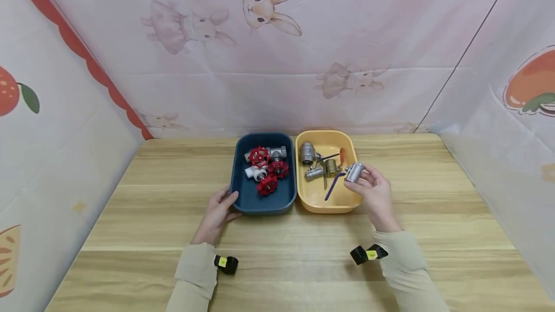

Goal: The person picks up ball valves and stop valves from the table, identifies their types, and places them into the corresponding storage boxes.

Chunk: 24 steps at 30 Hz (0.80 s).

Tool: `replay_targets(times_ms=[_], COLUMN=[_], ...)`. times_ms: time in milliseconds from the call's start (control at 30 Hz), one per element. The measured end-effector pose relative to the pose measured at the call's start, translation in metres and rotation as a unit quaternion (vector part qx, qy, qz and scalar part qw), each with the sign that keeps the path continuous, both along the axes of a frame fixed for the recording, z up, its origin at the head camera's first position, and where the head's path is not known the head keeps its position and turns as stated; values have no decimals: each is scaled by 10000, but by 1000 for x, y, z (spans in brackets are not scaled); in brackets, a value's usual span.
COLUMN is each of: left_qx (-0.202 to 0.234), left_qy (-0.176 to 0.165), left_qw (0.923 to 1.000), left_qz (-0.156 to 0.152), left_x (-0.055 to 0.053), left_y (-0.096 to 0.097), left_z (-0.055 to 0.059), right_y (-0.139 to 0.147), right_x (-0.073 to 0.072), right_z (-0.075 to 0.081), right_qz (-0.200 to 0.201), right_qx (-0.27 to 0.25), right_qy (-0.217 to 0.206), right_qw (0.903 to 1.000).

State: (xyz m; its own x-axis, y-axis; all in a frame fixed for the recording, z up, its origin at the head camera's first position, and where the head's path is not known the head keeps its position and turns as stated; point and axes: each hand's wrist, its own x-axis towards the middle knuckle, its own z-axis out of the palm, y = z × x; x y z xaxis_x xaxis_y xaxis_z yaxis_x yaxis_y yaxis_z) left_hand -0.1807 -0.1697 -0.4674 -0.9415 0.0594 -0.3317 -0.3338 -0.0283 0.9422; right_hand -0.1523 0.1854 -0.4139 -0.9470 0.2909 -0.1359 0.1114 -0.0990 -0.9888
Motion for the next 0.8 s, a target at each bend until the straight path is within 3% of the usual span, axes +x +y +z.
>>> replay_targets(times_ms=[233, 400, 633, 800], left_qx=[-4, 201, 51, 27], left_qy=[-201, -165, -178, -152], left_qw=[9997, 9996, 9998, 9998], left_qz=[101, 126, 111, 107], left_x=[-6, -8, -4, -4], left_y=[-3, -7, -1, -4], left_z=[-11, -18, -5, -10], right_y=[-10, -17, -28, -34], right_x=[-11, -16, -18, -16], right_z=[-4, -8, -12, -13], right_qz=[-315, -548, -884, -1027], right_qx=[-146, -267, -303, -12], right_qy=[22, -13, 167, 363], right_qw=[9994, 9981, 9955, 9941])
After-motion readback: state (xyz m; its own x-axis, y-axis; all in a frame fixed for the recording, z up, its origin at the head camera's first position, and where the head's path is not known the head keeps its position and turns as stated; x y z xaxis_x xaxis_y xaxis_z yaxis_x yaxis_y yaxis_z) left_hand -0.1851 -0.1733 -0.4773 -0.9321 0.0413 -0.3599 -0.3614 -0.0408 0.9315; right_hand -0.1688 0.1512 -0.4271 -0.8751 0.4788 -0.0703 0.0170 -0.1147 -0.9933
